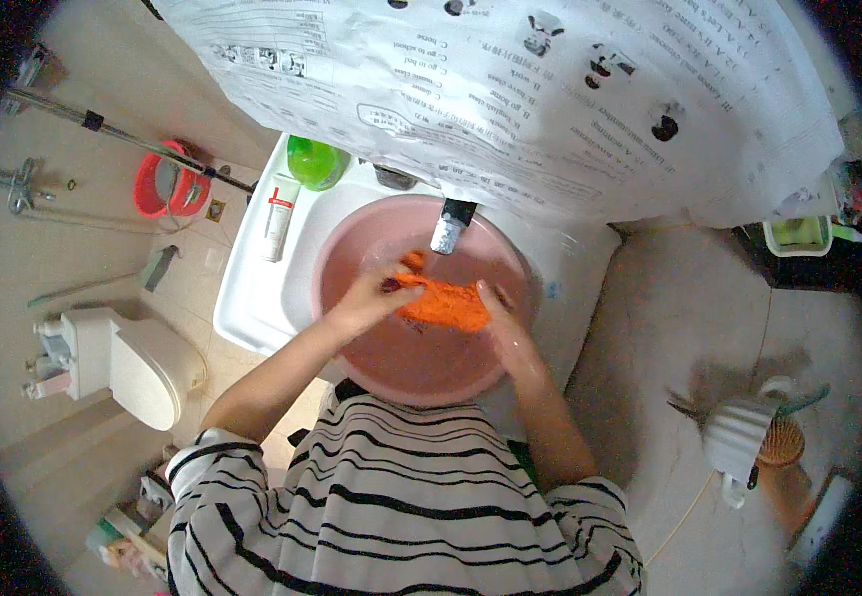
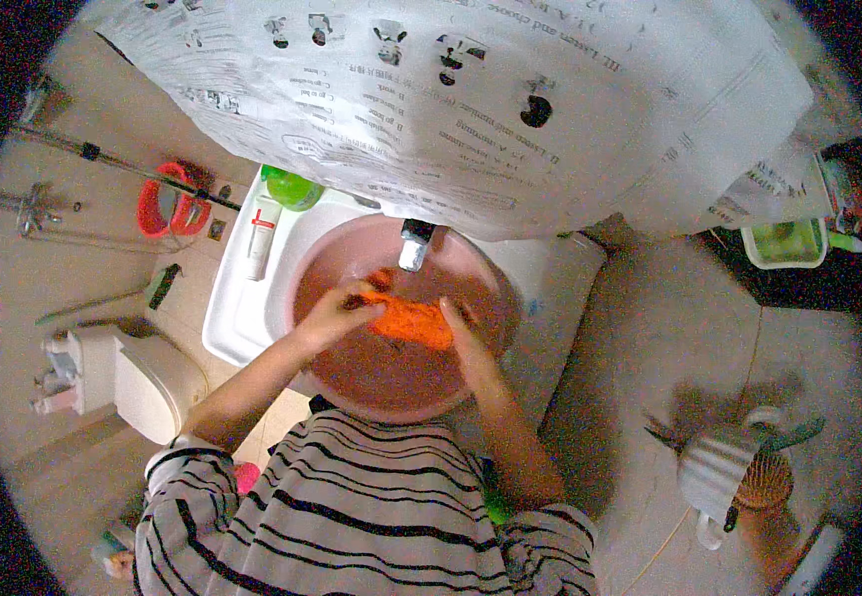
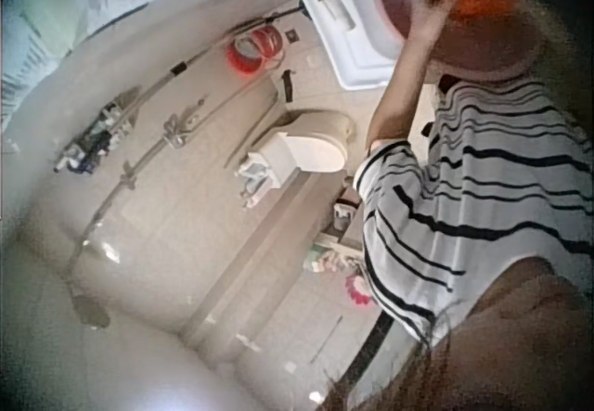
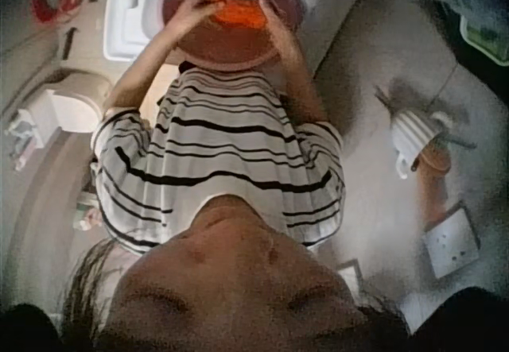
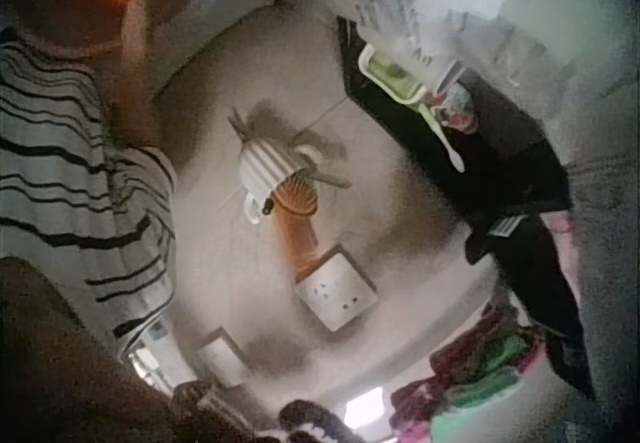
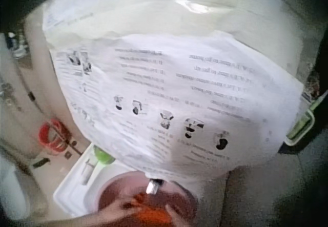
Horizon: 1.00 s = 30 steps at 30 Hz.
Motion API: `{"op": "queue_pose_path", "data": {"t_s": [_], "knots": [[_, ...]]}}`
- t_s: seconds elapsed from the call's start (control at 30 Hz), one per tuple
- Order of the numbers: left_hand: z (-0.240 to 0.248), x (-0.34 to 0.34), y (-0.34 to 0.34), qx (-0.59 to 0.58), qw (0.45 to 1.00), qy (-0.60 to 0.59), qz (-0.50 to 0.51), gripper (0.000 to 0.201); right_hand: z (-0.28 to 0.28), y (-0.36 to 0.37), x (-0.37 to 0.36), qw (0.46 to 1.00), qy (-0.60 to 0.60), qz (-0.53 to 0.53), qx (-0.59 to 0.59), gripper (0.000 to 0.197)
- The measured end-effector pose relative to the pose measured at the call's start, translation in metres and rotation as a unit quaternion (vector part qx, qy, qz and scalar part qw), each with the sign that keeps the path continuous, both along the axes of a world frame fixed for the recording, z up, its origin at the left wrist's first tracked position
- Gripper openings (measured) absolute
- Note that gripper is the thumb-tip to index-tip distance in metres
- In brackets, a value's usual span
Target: The person washes an orange cloth in a pink basin filled with soapy water at a sink. They scrub the cloth by hand, rinse it, and then lift the basin to pour out the water.
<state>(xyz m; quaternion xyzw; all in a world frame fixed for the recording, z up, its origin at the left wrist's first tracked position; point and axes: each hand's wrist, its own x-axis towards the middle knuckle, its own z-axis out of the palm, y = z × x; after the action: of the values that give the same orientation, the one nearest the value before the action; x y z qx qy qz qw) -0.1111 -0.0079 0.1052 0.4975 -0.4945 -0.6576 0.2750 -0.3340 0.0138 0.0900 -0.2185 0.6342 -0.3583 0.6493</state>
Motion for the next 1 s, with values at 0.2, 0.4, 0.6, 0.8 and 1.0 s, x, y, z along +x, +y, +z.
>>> {"op": "queue_pose_path", "data": {"t_s": [0.2, 0.4, 0.6, 0.8, 1.0], "knots": [[0.021, 0.020, -0.008, -0.270, 0.954, -0.125, 0.040, 0.023, 0.056, -0.020, -0.011, 0.955, 0.172, 0.035, -0.238, 0.020], [0.060, 0.020, -0.018, -0.266, 0.955, -0.124, 0.038, 0.027, 0.077, -0.037, -0.015, 0.957, 0.112, 0.005, -0.269, 0.016], [0.011, 0.047, 0.012, -0.218, 0.861, -0.315, -0.333, 0.026, 0.011, 0.007, -0.022, 0.912, 0.181, 0.288, -0.231, 0.036], [-0.074, 0.014, -0.029, -0.030, 0.869, -0.418, -0.264, 0.040, -0.061, -0.008, -0.004, 0.818, 0.362, 0.423, -0.143, 0.030], [-0.146, -0.039, -0.019, -0.153, 0.715, -0.599, -0.327, 0.053, -0.100, -0.054, 0.031, 0.952, 0.192, 0.236, 0.047, 0.039]]}}
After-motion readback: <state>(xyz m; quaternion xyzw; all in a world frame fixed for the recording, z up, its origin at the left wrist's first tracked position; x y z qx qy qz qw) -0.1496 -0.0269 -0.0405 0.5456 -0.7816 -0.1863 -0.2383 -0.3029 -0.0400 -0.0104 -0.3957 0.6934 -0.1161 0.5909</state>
